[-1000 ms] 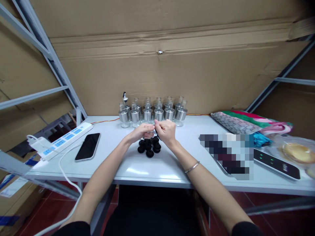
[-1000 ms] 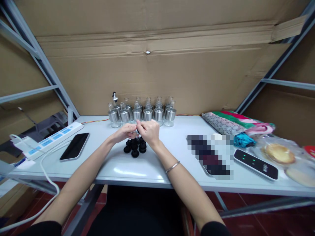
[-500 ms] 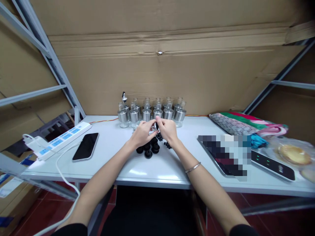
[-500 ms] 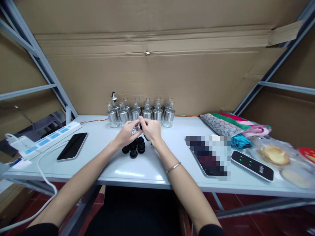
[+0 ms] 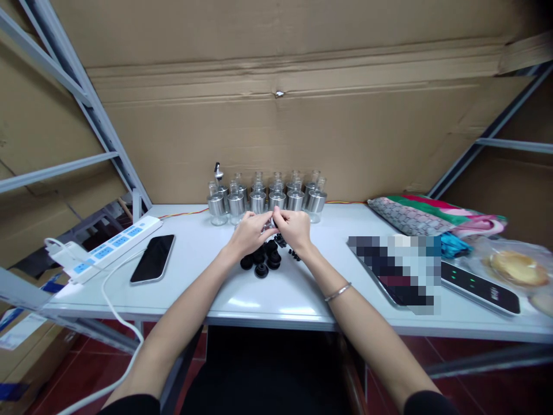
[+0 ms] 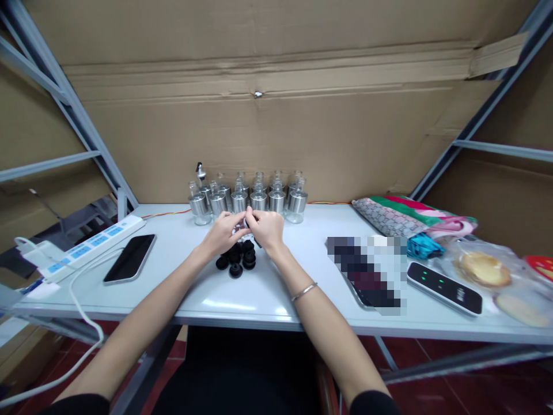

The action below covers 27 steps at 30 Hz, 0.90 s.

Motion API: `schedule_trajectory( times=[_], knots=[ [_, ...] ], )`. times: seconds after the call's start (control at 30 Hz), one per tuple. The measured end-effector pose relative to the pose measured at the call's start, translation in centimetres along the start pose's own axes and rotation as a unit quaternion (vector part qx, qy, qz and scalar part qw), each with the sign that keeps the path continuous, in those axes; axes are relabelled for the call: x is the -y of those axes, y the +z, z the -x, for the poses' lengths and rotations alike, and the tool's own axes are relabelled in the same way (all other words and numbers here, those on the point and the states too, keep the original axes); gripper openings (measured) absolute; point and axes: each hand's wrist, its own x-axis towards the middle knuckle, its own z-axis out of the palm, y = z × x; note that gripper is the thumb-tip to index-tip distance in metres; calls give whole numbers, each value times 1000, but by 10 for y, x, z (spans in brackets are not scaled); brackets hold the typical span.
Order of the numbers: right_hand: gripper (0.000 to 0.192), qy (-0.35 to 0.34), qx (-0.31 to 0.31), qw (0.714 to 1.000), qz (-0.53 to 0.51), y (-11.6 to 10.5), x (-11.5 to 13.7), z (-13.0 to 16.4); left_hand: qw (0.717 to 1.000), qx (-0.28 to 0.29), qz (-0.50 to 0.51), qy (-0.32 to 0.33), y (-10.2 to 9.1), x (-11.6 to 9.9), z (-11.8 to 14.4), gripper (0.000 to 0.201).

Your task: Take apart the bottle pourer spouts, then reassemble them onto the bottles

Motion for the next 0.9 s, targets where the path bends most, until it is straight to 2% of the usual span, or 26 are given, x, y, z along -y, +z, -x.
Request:
schedule_trajectory(
  times=[0.13, 0.2, 0.27, 0.37, 0.57, 0.63, 0.7, 0.77, 0.83, 0.9],
  knots=[
    [54, -39, -8, 999, -8, 2, -2, 0, 991, 51, 119, -42, -10, -1, -3, 26],
    [55, -70, -28, 997, -12, 3, -3, 0, 969, 87, 214, -85, -16, -2, -4, 28],
    [56, -114, -58, 992, -12, 3, -2, 1, 933, 133, 311, -124, -21, -3, -5, 31],
    [55, -191, -104, 976, -6, 3, 0, 2, 878, 190, 413, -150, -26, -2, -5, 39],
    [48, -308, -172, 936, -1, 0, 4, 7, 755, 261, 567, -201, -20, 10, -1, 54],
    [46, -328, -175, 928, -9, -1, 3, 8, 729, 274, 593, -206, -18, 10, 0, 54],
    [47, -329, -166, 930, -10, -3, 2, 8, 720, 271, 606, -201, -19, 7, 1, 51],
    [48, -298, -139, 944, -7, -5, 1, 6, 731, 242, 609, -190, -19, 3, 0, 47],
    [49, -238, -101, 966, -14, -7, 1, 4, 762, 192, 591, -180, -17, -1, -1, 44],
    [48, -173, -67, 982, -34, -9, 1, 2, 809, 130, 547, -173, -13, -3, -3, 45]
  ],
)
